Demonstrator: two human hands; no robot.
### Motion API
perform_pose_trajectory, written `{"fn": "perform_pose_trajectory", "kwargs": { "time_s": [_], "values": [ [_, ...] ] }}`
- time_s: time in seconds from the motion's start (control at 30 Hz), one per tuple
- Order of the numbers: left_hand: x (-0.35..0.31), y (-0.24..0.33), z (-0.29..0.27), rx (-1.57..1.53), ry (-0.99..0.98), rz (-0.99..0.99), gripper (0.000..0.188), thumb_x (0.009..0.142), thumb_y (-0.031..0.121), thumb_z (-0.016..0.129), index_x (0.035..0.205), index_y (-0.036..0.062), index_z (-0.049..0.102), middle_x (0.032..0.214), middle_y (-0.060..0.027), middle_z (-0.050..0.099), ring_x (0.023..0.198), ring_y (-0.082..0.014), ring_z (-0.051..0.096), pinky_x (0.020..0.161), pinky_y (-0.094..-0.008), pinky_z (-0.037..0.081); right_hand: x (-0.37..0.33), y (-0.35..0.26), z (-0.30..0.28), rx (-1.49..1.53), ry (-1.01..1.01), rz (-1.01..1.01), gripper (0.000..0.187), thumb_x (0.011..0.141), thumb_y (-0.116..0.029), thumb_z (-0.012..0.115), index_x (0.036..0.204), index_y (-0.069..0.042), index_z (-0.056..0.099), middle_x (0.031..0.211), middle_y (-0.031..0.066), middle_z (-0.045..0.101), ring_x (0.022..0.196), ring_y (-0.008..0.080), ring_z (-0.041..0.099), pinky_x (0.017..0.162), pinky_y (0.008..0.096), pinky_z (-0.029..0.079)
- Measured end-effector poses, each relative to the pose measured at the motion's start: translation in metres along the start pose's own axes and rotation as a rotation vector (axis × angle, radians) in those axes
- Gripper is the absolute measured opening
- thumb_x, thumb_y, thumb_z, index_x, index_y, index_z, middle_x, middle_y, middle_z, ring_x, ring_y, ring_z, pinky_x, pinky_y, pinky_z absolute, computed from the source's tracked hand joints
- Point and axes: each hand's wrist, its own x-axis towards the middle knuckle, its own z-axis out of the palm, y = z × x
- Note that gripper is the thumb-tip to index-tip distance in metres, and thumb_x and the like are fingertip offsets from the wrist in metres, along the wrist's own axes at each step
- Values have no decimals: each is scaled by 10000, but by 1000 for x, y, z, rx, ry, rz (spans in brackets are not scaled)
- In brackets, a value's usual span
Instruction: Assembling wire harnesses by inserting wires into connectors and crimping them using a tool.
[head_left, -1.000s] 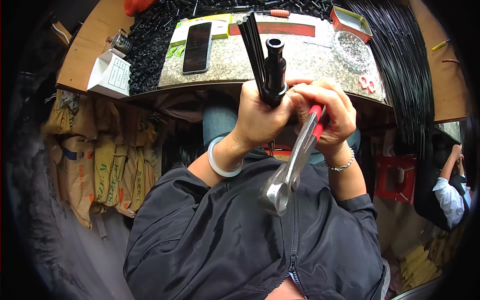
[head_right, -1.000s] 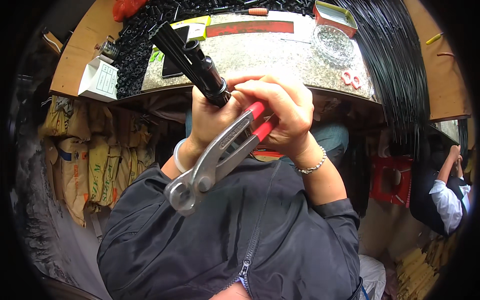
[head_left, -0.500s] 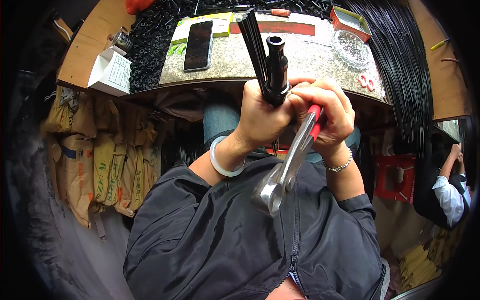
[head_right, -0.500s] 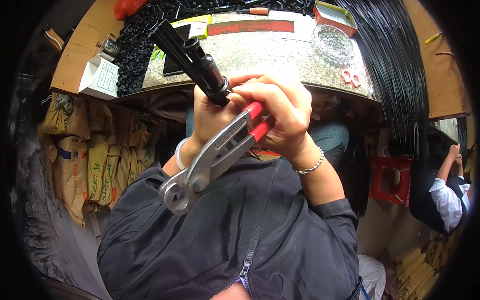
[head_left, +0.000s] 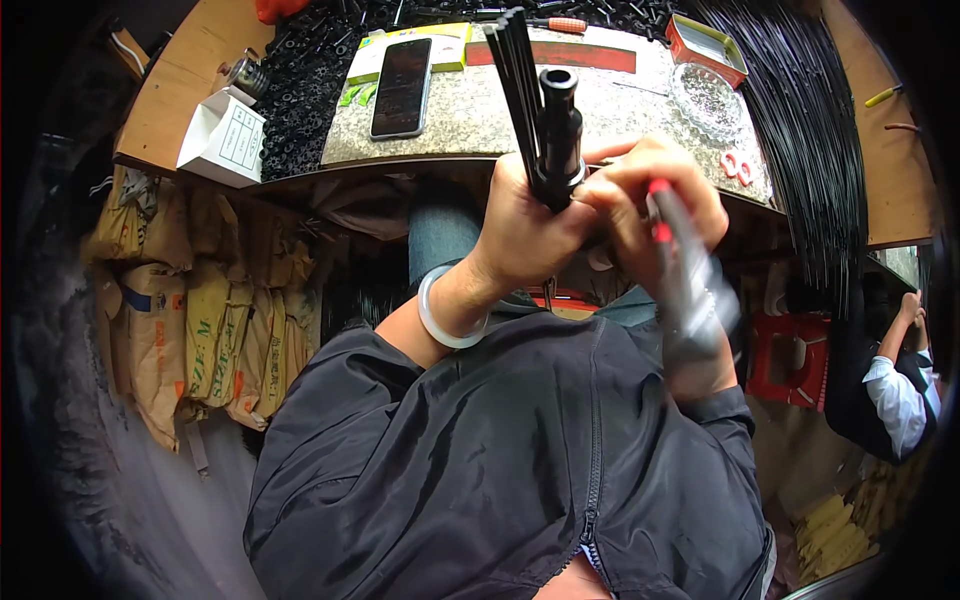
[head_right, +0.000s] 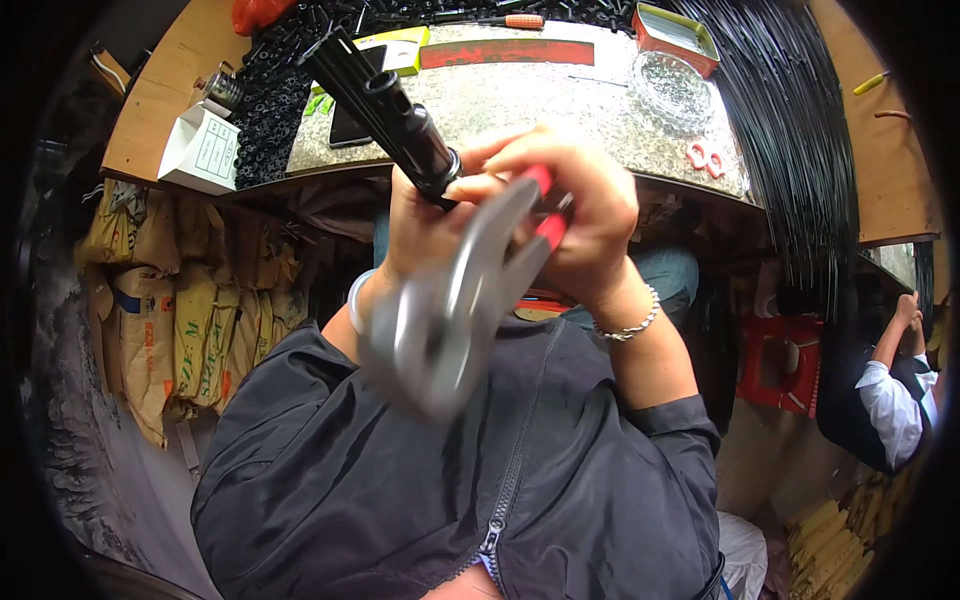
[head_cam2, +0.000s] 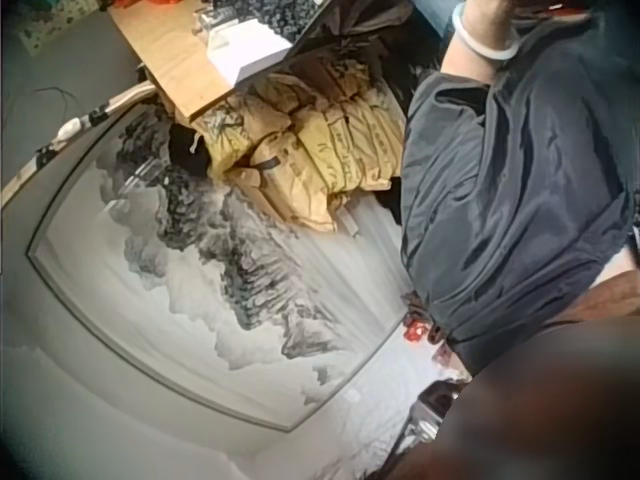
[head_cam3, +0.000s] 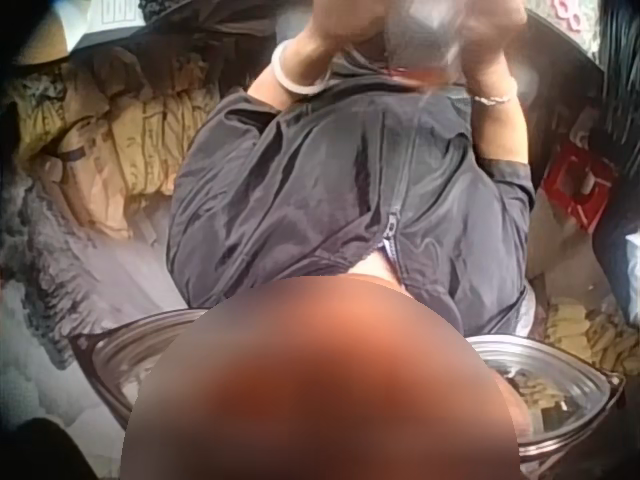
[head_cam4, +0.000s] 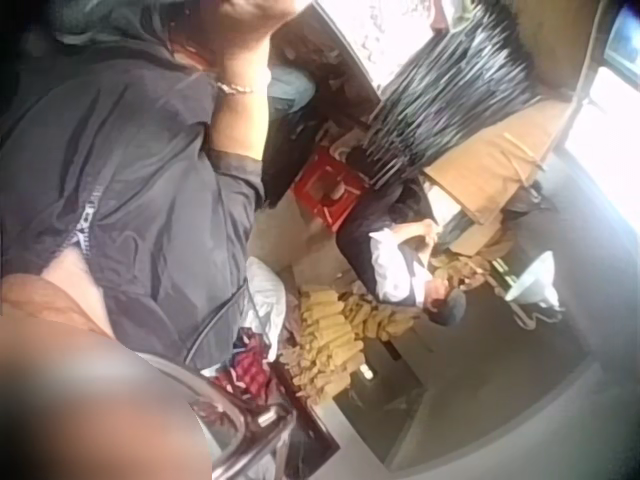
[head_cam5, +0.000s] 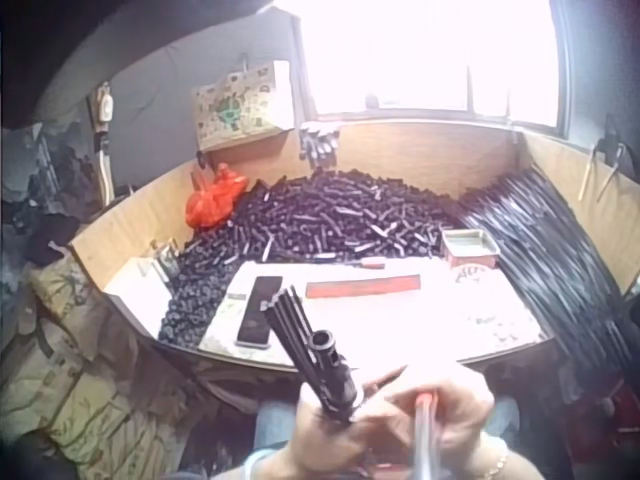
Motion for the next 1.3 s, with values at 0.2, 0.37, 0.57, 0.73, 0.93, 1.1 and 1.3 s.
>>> {"fn": "perform_pose_trajectory", "kwargs": {
  "time_s": [0.2, 0.37, 0.57, 0.73, 0.93, 1.1, 1.3],
  "values": [
    [10, 24, -17, -63, 121, -37, 190, 884, 47, 563, 1038, -36, 636, 532, 66, 498, 462, 14, 407, 408, -174, 304, 21, -28, -19, -174, -246, 457, 252, 866, -132, 596, 1077, 0, 557, 690, 3, 532, 545, 76, 488, 513, 232, 423],
    [10, 24, -29, -114, 244, 0, 157, 879, 31, 558, 984, -42, 649, 525, 74, 483, 436, 26, 374, 386, -181, 269, 6, -52, -49, 187, -548, 922, 288, 909, -85, 513, 1179, 13, 490, 804, 66, 591, 676, 108, 579, 626, 233, 475],
    [13, 17, -26, -40, 118, -9, 209, 896, 30, 517, 1055, -83, 594, 506, 38, 457, 371, 0, 354, 336, -183, 249, 22, -47, -58, 67, -834, 905, 361, 933, -179, 476, 1239, 12, 458, 831, 62, 587, 725, 120, 592, 668, 247, 487],
    [12, 17, -24, -7, 125, -12, 201, 851, -16, 522, 1016, -60, 628, 555, 44, 482, 463, -8, 396, 418, -183, 302, 42, -58, -66, -48, -901, 899, 268, 937, -194, 475, 1105, 13, 497, 767, 27, 551, 663, 100, 566, 618, 239, 475],
    [11, 9, -28, 199, 94, 119, 190, 843, -15, 529, 993, -81, 627, 567, 25, 516, 428, -5, 396, 388, -171, 278, 59, -68, -65, -105, -981, 1182, 236, 950, -214, 439, 1013, 4, 507, 572, 3, 492, 433, 77, 463, 423, 221, 391],
    [20, 5, -28, 188, 89, 224, 204, 863, 5, 546, 1035, -69, 627, 584, 50, 492, 450, 10, 373, 400, -172, 261, 24, -57, -59, 373, -803, 1271, 323, 982, -261, 356, 1037, 9, 525, 590, 34, 514, 460, 82, 508, 423, 209, 412],
    [16, 23, -20, -48, 149, -20, 144, 835, -20, 568, 935, -73, 656, 640, 40, 548, 587, -20, 462, 516, -191, 391, 29, -60, -55, 143, -779, 1112, 246, 970, -223, 411, 1033, -8, 511, 606, -5, 483, 507, 46, 424, 475, 197, 374]
  ]
}}
